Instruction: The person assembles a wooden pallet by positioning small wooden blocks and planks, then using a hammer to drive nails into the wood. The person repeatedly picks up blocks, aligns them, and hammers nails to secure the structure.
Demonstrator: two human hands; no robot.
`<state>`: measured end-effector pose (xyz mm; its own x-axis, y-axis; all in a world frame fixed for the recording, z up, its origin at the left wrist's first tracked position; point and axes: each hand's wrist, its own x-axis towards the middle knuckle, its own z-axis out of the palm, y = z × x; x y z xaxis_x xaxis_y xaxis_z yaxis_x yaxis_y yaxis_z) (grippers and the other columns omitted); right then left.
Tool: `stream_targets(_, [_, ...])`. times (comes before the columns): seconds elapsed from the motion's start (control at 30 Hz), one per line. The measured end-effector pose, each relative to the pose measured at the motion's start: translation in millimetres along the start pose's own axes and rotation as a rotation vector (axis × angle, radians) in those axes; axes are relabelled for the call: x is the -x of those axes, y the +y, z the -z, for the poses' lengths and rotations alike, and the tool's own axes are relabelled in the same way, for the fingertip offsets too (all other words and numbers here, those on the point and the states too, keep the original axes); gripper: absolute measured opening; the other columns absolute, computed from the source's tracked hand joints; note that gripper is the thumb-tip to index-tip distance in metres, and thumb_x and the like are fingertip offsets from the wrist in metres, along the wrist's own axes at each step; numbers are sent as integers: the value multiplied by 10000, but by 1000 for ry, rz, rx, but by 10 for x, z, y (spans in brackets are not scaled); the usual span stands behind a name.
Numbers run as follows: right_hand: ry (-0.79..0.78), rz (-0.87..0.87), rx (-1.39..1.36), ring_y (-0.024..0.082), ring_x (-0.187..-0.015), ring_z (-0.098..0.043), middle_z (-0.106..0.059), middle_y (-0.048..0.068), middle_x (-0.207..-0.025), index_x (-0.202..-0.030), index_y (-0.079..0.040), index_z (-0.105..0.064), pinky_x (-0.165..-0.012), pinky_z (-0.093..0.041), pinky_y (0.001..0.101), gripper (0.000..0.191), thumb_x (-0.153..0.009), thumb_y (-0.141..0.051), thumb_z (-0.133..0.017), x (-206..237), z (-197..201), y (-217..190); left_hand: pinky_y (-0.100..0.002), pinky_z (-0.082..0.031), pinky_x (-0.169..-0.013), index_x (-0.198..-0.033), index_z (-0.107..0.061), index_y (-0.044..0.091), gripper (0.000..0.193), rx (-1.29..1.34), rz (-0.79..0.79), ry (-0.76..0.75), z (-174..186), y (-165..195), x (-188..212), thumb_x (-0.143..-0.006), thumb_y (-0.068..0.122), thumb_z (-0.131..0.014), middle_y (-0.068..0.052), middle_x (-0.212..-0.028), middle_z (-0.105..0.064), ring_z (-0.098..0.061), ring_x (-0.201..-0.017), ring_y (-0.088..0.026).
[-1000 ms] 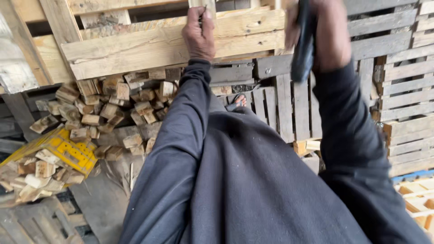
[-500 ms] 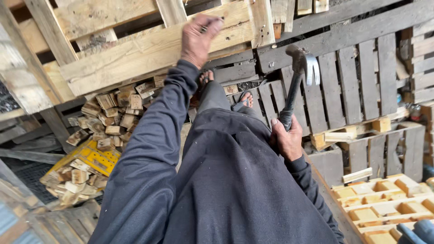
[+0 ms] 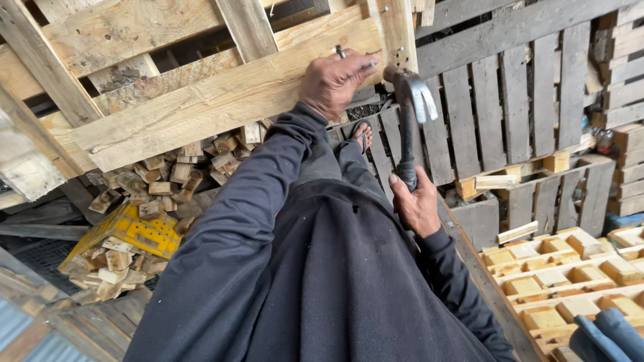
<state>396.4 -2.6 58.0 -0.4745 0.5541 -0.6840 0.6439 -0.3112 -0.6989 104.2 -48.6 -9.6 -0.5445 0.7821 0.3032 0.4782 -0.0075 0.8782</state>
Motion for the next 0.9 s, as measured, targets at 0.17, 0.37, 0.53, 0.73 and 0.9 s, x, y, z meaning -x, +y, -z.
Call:
stream_targets(0.17, [-32,380,-11,74,-587,-563,-596,-12,-756,-1088,-45,-560,-526,-479,249,334,-1041,-370,-622,203,126,-93,-271,-641,-727,-1096,-757,127,151,-31,-16,5,72,141,-54,-954,161,-797,-31,-1021,-783,-775,-854,-165])
stream_targets(0.37, [4,296,186,86,-594,-549,-593,13,-719,-1060,-44,-579,-526,-467,253,365,-1082,-408,-602,128,79,-297,-272,-611,-667,-1080,-792,141,140,-128,-45,-4,40,70,-48,-960,211,-775,-12,-962,-780,-754,-760,-172])
stream_targets(0.53, [15,452,-99,98,-549,-580,-617,21,-736,-1045,-49,-581,-476,-496,240,360,-1053,-409,-597,401,125,-570,-282,-638,-689,-1306,-639,130,278,12,39,-44,-38,-250,25,-1029,133,-611,-25,-947,-767,-749,-775,-139])
stream_targets(0.73, [-28,896,-102,111,-571,-580,-593,55,-734,-1018,-20,-546,-524,-518,259,413,-1017,-420,-650,329,130,-817,-275,-641,-552,-1365,-517,140,245,133,271,519,-224,-486,-49,-1130,172,-458,-43,-868,-732,-748,-738,-132])
stream_targets(0.9, [-7,138,105,130,-521,-510,-545,73,-688,-933,1,-535,-457,-415,290,302,-1101,-248,-563,216,118,-935,-317,-631,-676,-1231,-507,104,159,47,266,665,-271,-287,-11,-1157,228,-440,-57,-874,-706,-744,-796,-158])
